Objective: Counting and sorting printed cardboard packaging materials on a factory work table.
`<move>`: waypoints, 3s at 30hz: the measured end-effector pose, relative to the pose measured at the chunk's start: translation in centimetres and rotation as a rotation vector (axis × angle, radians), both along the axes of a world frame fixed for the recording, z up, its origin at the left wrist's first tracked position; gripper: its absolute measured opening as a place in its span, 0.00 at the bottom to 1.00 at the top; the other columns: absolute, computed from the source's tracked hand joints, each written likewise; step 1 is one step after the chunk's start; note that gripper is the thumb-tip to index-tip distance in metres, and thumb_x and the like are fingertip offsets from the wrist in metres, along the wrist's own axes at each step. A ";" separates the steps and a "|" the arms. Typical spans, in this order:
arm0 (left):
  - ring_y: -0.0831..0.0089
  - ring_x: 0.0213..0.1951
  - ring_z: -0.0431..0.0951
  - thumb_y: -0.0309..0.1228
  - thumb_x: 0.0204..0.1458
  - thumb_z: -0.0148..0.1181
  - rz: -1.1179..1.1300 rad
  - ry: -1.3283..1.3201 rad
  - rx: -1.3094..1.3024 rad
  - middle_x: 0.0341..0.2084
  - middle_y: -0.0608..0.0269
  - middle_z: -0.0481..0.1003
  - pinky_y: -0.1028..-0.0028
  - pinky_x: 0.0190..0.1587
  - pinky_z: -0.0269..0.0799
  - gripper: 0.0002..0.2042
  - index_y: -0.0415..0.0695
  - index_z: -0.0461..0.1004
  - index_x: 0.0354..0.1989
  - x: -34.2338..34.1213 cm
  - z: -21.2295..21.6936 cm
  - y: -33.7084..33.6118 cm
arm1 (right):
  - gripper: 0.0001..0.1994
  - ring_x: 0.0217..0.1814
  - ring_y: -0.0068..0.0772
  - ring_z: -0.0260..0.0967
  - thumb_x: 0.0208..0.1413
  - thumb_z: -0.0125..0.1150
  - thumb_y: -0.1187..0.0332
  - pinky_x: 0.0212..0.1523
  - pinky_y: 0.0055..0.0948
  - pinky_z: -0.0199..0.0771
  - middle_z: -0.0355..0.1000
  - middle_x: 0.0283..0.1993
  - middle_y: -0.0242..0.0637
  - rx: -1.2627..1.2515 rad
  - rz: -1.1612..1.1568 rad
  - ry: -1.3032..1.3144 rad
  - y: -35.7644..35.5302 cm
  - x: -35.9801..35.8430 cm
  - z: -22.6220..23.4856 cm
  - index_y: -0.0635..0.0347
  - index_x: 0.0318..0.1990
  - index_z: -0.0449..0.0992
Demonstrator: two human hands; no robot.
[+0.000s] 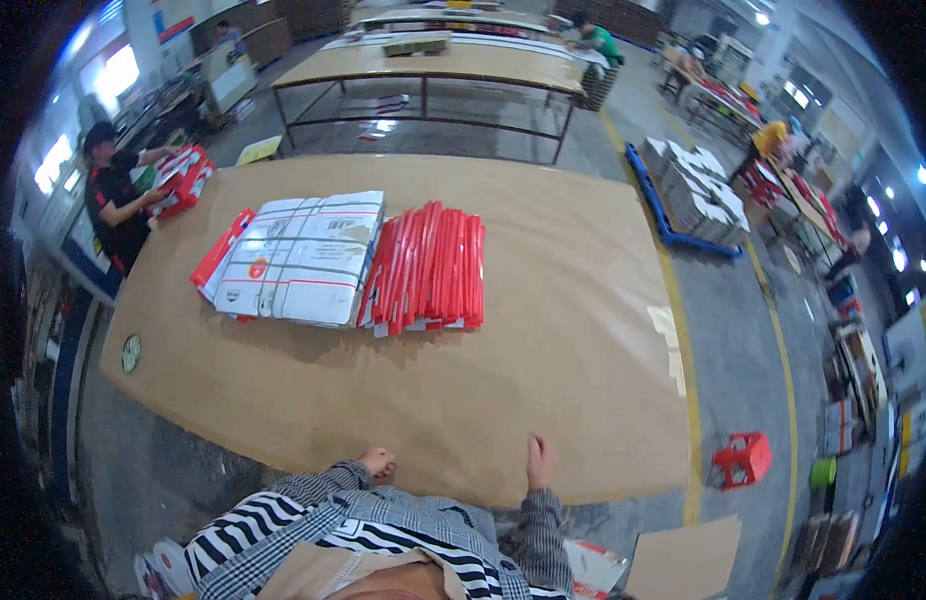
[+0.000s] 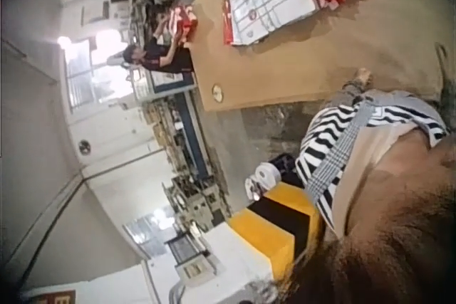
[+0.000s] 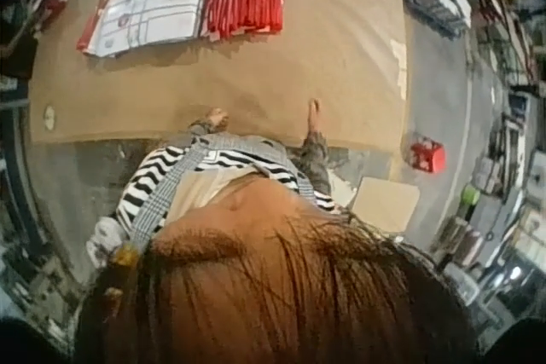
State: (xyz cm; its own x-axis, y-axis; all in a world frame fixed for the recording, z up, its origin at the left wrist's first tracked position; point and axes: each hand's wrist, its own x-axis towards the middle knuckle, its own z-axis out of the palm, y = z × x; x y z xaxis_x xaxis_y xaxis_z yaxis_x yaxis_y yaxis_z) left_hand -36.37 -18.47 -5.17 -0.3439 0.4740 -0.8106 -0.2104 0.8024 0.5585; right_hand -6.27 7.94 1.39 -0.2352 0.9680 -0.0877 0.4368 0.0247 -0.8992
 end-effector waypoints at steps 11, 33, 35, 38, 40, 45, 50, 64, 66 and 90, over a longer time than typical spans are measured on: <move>0.75 0.22 0.75 0.38 0.57 0.55 0.580 -0.028 -0.053 0.23 0.61 0.76 0.74 0.22 0.70 0.11 0.42 0.73 0.33 4.2 2.1 -9.2 | 0.42 0.64 0.48 0.64 0.48 0.60 0.38 0.63 0.39 0.63 0.67 0.60 0.54 -0.352 0.404 0.003 29.0 -31.5 -5.6 0.67 0.60 0.68; 0.53 0.61 0.61 0.42 0.51 0.59 -0.256 1.148 0.698 0.55 0.50 0.66 0.51 0.64 0.52 0.22 0.46 0.70 0.53 -8.5 15.9 29.5 | 0.24 0.40 0.39 0.76 0.41 0.71 0.70 0.46 0.37 0.76 0.76 0.42 0.47 -0.587 0.314 0.458 26.9 -35.4 -2.1 0.71 0.47 0.73; 0.56 0.66 0.54 0.43 0.51 0.58 -0.505 1.307 0.566 0.61 0.52 0.61 0.44 0.66 0.43 0.23 0.47 0.69 0.55 -10.1 16.1 34.8 | 0.25 0.40 0.39 0.75 0.41 0.70 0.70 0.45 0.37 0.76 0.76 0.43 0.47 -0.540 0.287 0.386 26.9 -35.2 -1.2 0.71 0.48 0.71; 0.58 0.69 0.48 0.43 0.53 0.54 -0.709 1.316 0.380 0.66 0.53 0.55 0.40 0.66 0.37 0.23 0.49 0.68 0.57 -13.5 12.1 36.6 | 0.28 0.41 0.38 0.74 0.41 0.68 0.71 0.44 0.34 0.76 0.75 0.46 0.47 -0.501 0.233 0.266 27.0 -34.5 0.8 0.71 0.51 0.66; 0.59 0.70 0.46 0.43 0.54 0.52 -0.822 1.310 0.386 0.67 0.52 0.54 0.40 0.67 0.35 0.23 0.50 0.68 0.58 -14.1 9.8 36.6 | 0.29 0.42 0.38 0.74 0.43 0.67 0.71 0.45 0.32 0.75 0.74 0.46 0.46 -0.364 0.187 0.203 29.2 -30.2 1.5 0.70 0.54 0.63; 0.60 0.72 0.42 0.44 0.53 0.53 -0.883 1.299 0.350 0.69 0.51 0.51 0.44 0.68 0.32 0.26 0.49 0.66 0.61 -11.9 7.2 37.3 | 0.29 0.44 0.39 0.72 0.43 0.68 0.70 0.46 0.36 0.75 0.73 0.45 0.46 -0.390 -0.021 0.264 29.1 -15.1 2.9 0.68 0.53 0.63; 0.53 0.72 0.41 0.39 0.52 0.55 -0.705 1.144 0.264 0.69 0.47 0.46 0.43 0.68 0.34 0.31 0.46 0.57 0.66 -7.6 13.2 39.5 | 0.27 0.45 0.42 0.74 0.44 0.66 0.70 0.46 0.37 0.74 0.73 0.46 0.48 0.158 -0.002 -0.340 23.5 -4.5 10.9 0.68 0.52 0.65; 0.54 0.32 0.78 0.34 0.36 0.66 -1.126 0.930 1.046 0.27 0.54 0.76 0.59 0.41 0.73 0.14 0.42 0.73 0.31 8.2 28.1 30.7 | 0.36 0.35 0.55 0.73 0.42 0.66 0.66 0.34 0.44 0.73 0.73 0.32 0.55 0.392 0.932 -0.817 9.4 -2.8 33.1 0.63 0.61 0.59; 0.52 0.30 0.76 0.34 0.37 0.66 -0.852 0.979 1.187 0.26 0.52 0.75 0.57 0.31 0.72 0.12 0.43 0.73 0.28 5.4 28.7 27.0 | 0.36 0.34 0.44 0.76 0.40 0.73 0.61 0.35 0.38 0.75 0.76 0.36 0.46 0.255 1.095 -0.533 9.5 -3.7 37.8 0.63 0.57 0.63; 0.63 0.72 0.38 0.40 0.36 0.77 -0.220 0.204 1.152 0.71 0.47 0.38 0.63 0.71 0.36 0.62 0.42 0.31 0.72 1.2 19.9 6.2 | 0.44 0.66 0.50 0.59 0.44 0.73 0.63 0.61 0.38 0.65 0.56 0.65 0.53 -0.271 1.194 0.106 -5.0 -11.5 11.5 0.62 0.67 0.52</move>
